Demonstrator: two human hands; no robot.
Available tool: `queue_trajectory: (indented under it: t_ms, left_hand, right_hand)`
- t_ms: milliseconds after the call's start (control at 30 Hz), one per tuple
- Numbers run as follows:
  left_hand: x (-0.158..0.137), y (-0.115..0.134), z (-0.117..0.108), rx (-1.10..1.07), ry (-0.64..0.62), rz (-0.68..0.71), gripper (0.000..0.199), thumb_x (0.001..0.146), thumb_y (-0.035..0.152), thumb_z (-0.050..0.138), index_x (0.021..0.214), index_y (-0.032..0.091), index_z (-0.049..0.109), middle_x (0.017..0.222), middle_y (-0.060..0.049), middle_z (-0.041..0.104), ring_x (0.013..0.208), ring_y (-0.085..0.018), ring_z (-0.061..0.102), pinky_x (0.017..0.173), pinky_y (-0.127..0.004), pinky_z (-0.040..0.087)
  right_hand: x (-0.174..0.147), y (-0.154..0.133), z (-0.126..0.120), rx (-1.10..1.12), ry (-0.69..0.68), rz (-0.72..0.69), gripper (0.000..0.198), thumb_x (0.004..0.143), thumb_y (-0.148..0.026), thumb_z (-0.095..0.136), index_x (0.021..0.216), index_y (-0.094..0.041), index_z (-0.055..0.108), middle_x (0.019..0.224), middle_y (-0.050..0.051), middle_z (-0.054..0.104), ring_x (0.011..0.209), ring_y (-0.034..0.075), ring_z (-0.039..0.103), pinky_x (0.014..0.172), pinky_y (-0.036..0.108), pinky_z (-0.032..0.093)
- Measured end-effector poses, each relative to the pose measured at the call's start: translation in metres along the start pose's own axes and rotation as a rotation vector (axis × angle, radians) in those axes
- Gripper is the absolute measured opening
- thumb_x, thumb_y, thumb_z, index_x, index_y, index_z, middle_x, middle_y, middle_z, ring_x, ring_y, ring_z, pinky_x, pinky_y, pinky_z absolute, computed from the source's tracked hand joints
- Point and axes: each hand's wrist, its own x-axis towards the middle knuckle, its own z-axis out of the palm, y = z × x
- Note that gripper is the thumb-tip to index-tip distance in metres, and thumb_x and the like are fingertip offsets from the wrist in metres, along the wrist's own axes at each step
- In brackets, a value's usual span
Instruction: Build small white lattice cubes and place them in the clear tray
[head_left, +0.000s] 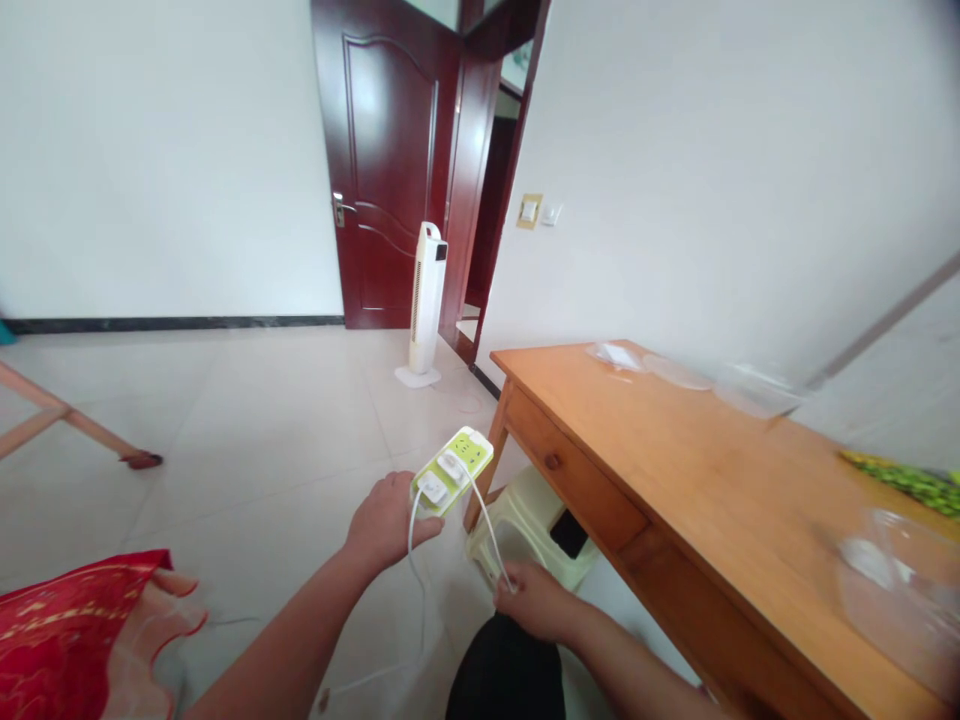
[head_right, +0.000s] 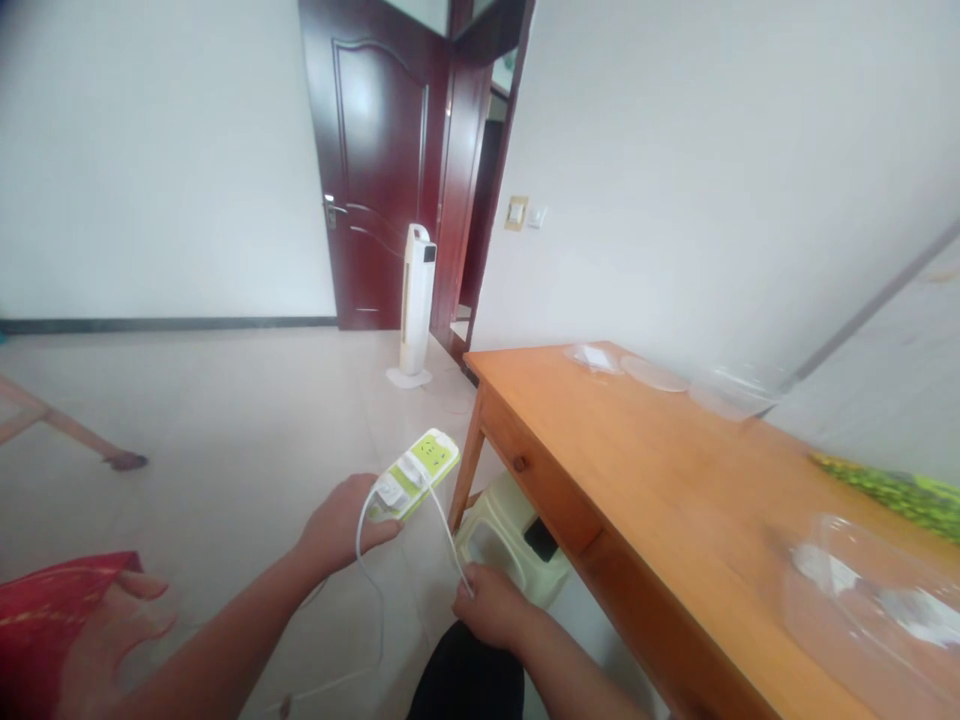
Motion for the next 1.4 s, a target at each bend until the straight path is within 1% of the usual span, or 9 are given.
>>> queue_trajectory:
  t_ms: [133,300,467,600,733,967,1100,1233,1400]
  left_hand:
    - [0.017,0.003,0.024,0.085,-0.008,0.094,0.051,0.065,0.052,0.068,0.102,0.018,0.06,0.105,-0.013,0.062,0.098,-0.027,0.06,0.08,-0.033,0.045]
    - [0.04,0.016,0.058,0.108,-0.078,0.13,0.051,0.063,0.051,0.069,0.1,0.017,0.06,0.105,-0.014,0.063,0.097,-0.029,0.061,0.076,-0.034,0.047]
    - [0.059,0.038,0.091,0.113,-0.163,0.155,0.054,0.062,0.053,0.069,0.102,0.017,0.061,0.111,-0.016,0.063,0.103,-0.031,0.06,0.079,-0.035,0.048]
    - [0.07,0.059,0.121,0.093,-0.212,0.148,0.059,0.058,0.048,0.072,0.105,0.016,0.06,0.115,-0.016,0.061,0.107,-0.032,0.058,0.083,-0.037,0.048]
    - [0.081,0.082,0.15,0.064,-0.232,0.128,0.066,0.056,0.05,0.074,0.111,0.016,0.058,0.115,-0.016,0.061,0.109,-0.032,0.057,0.086,-0.037,0.047]
    - [0.103,0.117,0.187,-0.003,-0.254,0.144,0.063,0.06,0.05,0.072,0.111,0.016,0.058,0.118,-0.017,0.06,0.116,-0.033,0.054,0.09,-0.038,0.046]
    - [0.114,0.13,0.203,-0.019,-0.272,0.15,0.062,0.059,0.048,0.072,0.11,0.015,0.058,0.122,-0.017,0.058,0.119,-0.034,0.053,0.094,-0.039,0.045]
    - [0.124,0.139,0.219,-0.027,-0.283,0.143,0.064,0.058,0.046,0.072,0.111,0.013,0.057,0.124,-0.02,0.056,0.119,-0.036,0.051,0.094,-0.042,0.044]
    - [0.131,0.146,0.228,-0.061,-0.318,0.155,0.065,0.062,0.043,0.071,0.117,0.012,0.053,0.128,-0.022,0.054,0.125,-0.037,0.047,0.1,-0.042,0.038]
  right_hand:
    - [-0.009,0.025,-0.004,-0.014,0.171,0.095,0.033,0.088,-0.036,0.047,0.061,-0.018,0.052,0.06,0.002,0.056,0.06,0.015,0.051,0.058,0.027,0.031]
    - [-0.015,0.029,0.001,0.072,0.282,0.102,0.046,0.094,-0.053,0.035,0.07,-0.019,0.056,0.064,0.001,0.062,0.062,0.014,0.058,0.059,0.025,0.036]
    - [-0.028,0.018,0.007,0.148,0.259,0.031,0.056,0.094,-0.062,0.031,0.075,-0.019,0.061,0.063,0.001,0.063,0.062,0.015,0.058,0.06,0.024,0.038]
    - [-0.039,0.012,0.007,0.009,0.21,-0.042,0.052,0.096,-0.057,0.031,0.08,-0.021,0.065,0.071,0.001,0.065,0.067,0.015,0.058,0.061,0.024,0.036]
    - [-0.043,0.015,0.002,-0.114,0.212,-0.093,0.042,0.097,-0.05,0.035,0.094,-0.026,0.069,0.087,0.003,0.07,0.083,0.019,0.061,0.072,0.026,0.038]
    - [-0.038,0.032,-0.006,-0.153,0.256,-0.004,0.034,0.094,-0.044,0.042,0.111,-0.031,0.069,0.097,0.007,0.073,0.093,0.026,0.062,0.077,0.032,0.041]
    - [-0.032,0.047,-0.006,-0.062,0.325,0.134,0.029,0.089,-0.039,0.05,0.109,-0.028,0.068,0.095,0.008,0.07,0.088,0.024,0.063,0.075,0.031,0.042]
    - [-0.024,0.064,-0.003,0.137,0.399,0.285,0.021,0.082,-0.033,0.054,0.1,-0.025,0.062,0.083,0.004,0.067,0.077,0.021,0.06,0.068,0.029,0.041]
    - [-0.016,0.078,0.0,0.381,0.458,0.337,0.013,0.08,-0.032,0.052,0.089,-0.024,0.056,0.075,0.002,0.063,0.07,0.019,0.056,0.063,0.029,0.04]
